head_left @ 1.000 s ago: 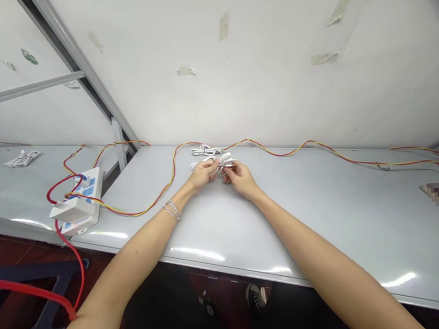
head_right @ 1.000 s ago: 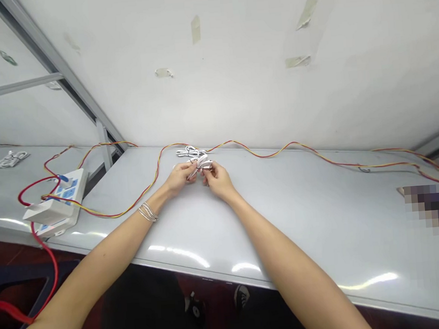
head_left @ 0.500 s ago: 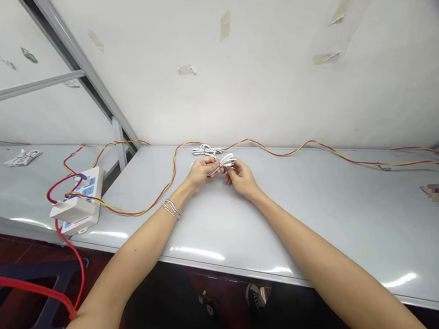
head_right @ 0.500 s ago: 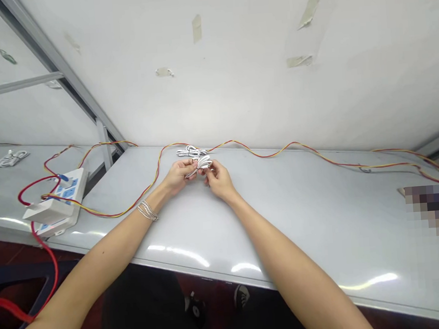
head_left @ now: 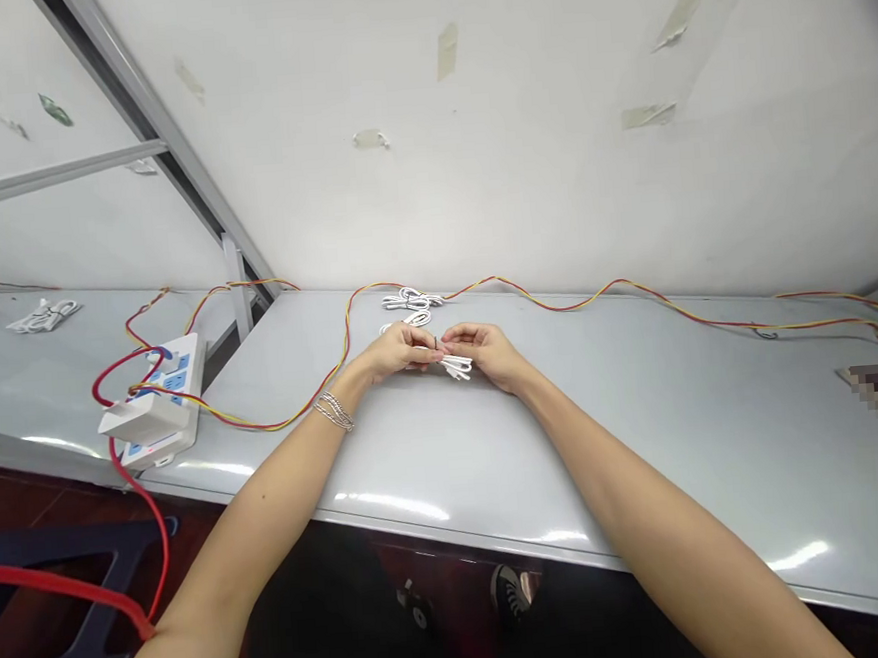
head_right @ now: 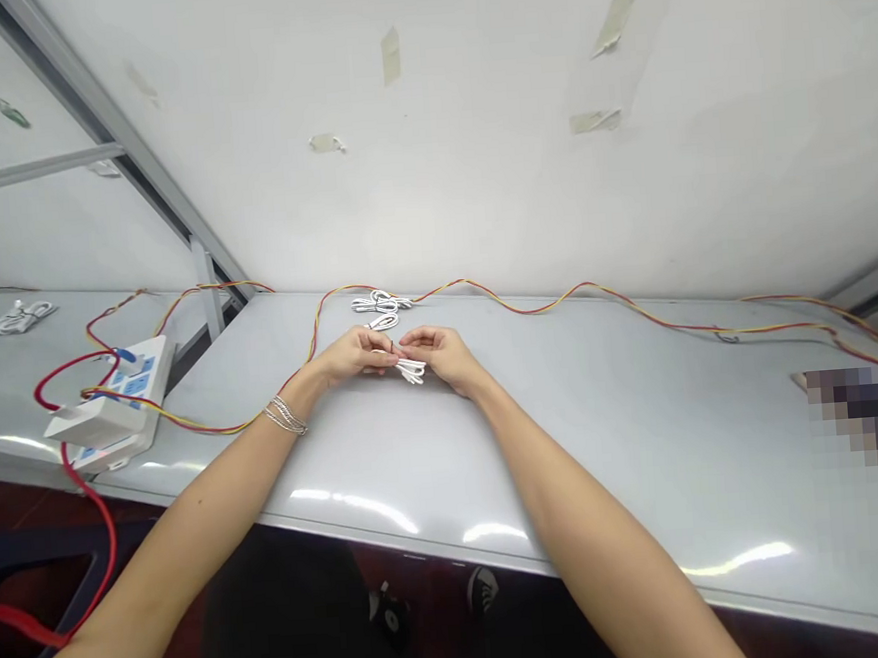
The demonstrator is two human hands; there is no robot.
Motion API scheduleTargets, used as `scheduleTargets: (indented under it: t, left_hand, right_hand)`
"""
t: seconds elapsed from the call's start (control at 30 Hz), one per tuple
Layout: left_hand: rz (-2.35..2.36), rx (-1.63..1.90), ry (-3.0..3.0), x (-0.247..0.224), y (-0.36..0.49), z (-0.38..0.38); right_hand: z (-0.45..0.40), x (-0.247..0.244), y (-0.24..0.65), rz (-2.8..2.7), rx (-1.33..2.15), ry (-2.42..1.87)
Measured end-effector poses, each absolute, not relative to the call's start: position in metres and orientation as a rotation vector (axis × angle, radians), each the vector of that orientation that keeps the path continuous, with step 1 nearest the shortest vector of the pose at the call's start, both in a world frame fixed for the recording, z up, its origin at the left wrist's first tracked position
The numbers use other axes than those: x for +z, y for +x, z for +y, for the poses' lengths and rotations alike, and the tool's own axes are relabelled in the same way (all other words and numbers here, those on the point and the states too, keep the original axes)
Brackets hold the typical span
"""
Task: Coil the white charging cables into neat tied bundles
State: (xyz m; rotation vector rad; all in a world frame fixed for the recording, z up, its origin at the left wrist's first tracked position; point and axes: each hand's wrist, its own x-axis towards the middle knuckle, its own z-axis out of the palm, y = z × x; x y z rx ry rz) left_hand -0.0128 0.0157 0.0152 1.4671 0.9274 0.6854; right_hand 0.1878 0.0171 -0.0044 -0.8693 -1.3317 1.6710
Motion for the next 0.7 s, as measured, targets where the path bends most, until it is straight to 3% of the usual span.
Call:
scheduleTargets:
  t: [0.53, 0.7]
  left_hand:
    - [0.971, 0.793, 1.461, 0.0100, -0.0061, 0.0167]
    - [1.059, 0.886, 1.598, 0.0074, -0.0035, 0.0168]
  right_hand:
    - [0.0174, -0.0088, 0.1837, -1.265, 1.582, -0.905]
    - [0.0156, -0.0115, 0.1786, -1.435, 1.272, -0.961]
